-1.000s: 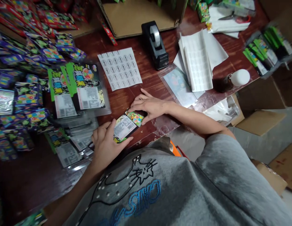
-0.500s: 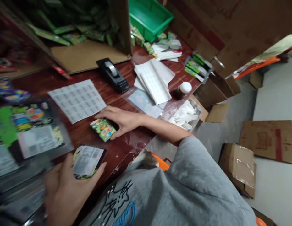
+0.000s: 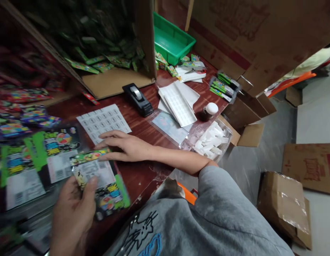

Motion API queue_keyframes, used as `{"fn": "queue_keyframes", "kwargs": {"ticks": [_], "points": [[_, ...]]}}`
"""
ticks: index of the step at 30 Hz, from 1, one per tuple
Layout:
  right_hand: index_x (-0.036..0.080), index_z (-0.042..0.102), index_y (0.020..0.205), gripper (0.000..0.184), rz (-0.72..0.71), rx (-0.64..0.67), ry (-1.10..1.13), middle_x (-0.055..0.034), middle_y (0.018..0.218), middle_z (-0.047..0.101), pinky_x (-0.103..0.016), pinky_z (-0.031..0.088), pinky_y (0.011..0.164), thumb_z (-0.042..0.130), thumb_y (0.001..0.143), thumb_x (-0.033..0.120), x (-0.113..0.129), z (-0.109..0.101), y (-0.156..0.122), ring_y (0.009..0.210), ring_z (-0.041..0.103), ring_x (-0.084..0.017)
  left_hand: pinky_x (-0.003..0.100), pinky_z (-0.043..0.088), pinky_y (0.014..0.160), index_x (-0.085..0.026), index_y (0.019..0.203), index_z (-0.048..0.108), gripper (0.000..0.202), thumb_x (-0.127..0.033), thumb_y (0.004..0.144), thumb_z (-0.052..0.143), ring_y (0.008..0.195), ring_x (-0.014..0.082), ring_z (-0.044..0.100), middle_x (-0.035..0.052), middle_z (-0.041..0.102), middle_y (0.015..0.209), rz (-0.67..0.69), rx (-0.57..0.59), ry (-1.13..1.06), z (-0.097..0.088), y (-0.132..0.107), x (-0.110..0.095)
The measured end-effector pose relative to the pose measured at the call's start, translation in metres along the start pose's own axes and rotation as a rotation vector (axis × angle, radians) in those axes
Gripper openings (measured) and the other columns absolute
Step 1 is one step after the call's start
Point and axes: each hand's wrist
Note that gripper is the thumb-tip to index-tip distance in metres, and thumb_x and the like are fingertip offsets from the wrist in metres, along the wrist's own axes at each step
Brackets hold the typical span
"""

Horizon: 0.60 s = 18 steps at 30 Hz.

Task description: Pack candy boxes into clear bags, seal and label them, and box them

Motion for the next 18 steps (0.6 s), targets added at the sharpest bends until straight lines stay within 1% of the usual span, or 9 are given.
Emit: {"fn": "queue_keyframes", "kwargs": {"ticks": [1, 3, 5, 7, 8, 9, 12, 14, 18], "points": [[0.013, 0.074, 0.127, 0.03, 0.008, -0.002, 0.046, -0.0166, 0.144, 0.063, -0.037, 0.045, 0.127, 0.073, 0.103, 0.031, 0.002, 0.005, -0.002, 0.144, 0.058, -0.022, 0.054, 0.051, 0.119, -0.024, 0.142, 0.067, 0.064, -0.063, 0.092, 0.073, 0.126, 0.0328, 0.07, 0.0128, 0.074, 0.135, -0.018, -0.04, -0.082, 0.0, 0.0, 0.001], [0.016, 0.076, 0.118, 0.022, 0.046, 0.023, 0.174, -0.0149, 0.143, 0.063, -0.038, 0.056, 0.116, 0.074, 0.102, 0.031, 0.005, 0.015, -0.008, 0.128, 0.067, -0.02, 0.051, 0.053, 0.118, -0.025, 0.148, 0.059, 0.072, -0.058, 0.088, 0.08, 0.128, 0.0308, 0.071, 0.0142, 0.071, 0.142, -0.031, -0.084, -0.189, -0.001, -0.003, 0.005], [0.019, 0.072, 0.126, 0.032, 0.14, 0.01, 0.314, -0.0143, 0.148, 0.058, -0.037, 0.063, 0.101, 0.079, 0.099, 0.033, 0.003, 0.026, -0.016, 0.108, 0.071, -0.016, 0.051, 0.059, 0.11, -0.028, 0.161, 0.042, 0.09, -0.053, 0.085, 0.084, 0.123, 0.0303, 0.074, 0.0156, 0.07, 0.143, -0.011, -0.074, -0.213, -0.004, -0.009, 0.011], [0.022, 0.065, 0.14, 0.052, 0.231, -0.007, 0.427, -0.0134, 0.15, 0.054, -0.034, 0.065, 0.091, 0.084, 0.094, 0.036, -0.001, 0.035, -0.022, 0.093, 0.07, -0.011, 0.053, 0.063, 0.104, -0.033, 0.167, 0.027, 0.104, -0.05, 0.083, 0.086, 0.118, 0.0308, 0.076, 0.0148, 0.072, 0.139, -0.006, -0.026, -0.213, -0.009, -0.015, 0.018], [0.024, 0.063, 0.143, 0.058, 0.258, 0.004, 0.462, -0.0123, 0.149, 0.054, -0.032, 0.065, 0.087, 0.086, 0.091, 0.038, -0.004, 0.038, -0.024, 0.089, 0.069, -0.01, 0.054, 0.064, 0.103, -0.034, 0.167, 0.025, 0.105, -0.05, 0.083, 0.086, 0.116, 0.0314, 0.077, 0.0141, 0.072, 0.137, -0.015, 0.007, -0.219, -0.012, -0.018, 0.021], [0.024, 0.063, 0.141, 0.058, 0.272, 0.035, 0.479, -0.0108, 0.145, 0.056, -0.03, 0.064, 0.084, 0.087, 0.091, 0.039, -0.005, 0.041, -0.024, 0.088, 0.068, -0.01, 0.055, 0.065, 0.102, -0.035, 0.165, 0.027, 0.103, -0.05, 0.082, 0.086, 0.114, 0.032, 0.078, 0.0132, 0.072, 0.136, -0.028, 0.034, -0.226, -0.016, -0.02, 0.024], [0.022, 0.067, 0.126, 0.042, 0.266, 0.143, 0.463, -0.0051, 0.124, 0.064, -0.026, 0.059, 0.076, 0.084, 0.093, 0.042, -0.005, 0.042, -0.021, 0.084, 0.065, -0.01, 0.053, 0.067, 0.097, -0.033, 0.157, 0.038, 0.093, -0.046, 0.081, 0.089, 0.108, 0.0312, 0.079, 0.0109, 0.074, 0.13, -0.082, 0.096, -0.259, -0.026, -0.023, 0.03], [0.021, 0.067, 0.12, 0.033, 0.249, 0.208, 0.415, -0.003, 0.114, 0.066, -0.026, 0.056, 0.075, 0.079, 0.096, 0.041, -0.001, 0.039, -0.017, 0.082, 0.062, -0.01, 0.05, 0.069, 0.093, -0.033, 0.156, 0.037, 0.093, -0.043, 0.08, 0.09, 0.103, 0.0283, 0.08, 0.0091, 0.076, 0.124, -0.104, 0.103, -0.284, -0.031, -0.025, 0.033], [0.02, 0.067, 0.119, 0.024, 0.227, 0.289, 0.338, -0.004, 0.117, 0.066, -0.027, 0.054, 0.076, 0.072, 0.101, 0.036, 0.007, 0.038, -0.012, 0.081, 0.061, -0.009, 0.044, 0.069, 0.088, -0.031, 0.154, 0.033, 0.096, -0.039, 0.078, 0.091, 0.098, 0.0239, 0.08, 0.0091, 0.076, 0.123, -0.106, 0.094, -0.322, -0.035, -0.024, 0.037]]}}
Point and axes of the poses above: each hand's wrist, its own y-axis towards the middle knuckle, its own z-axis out of the palm, x = y × z
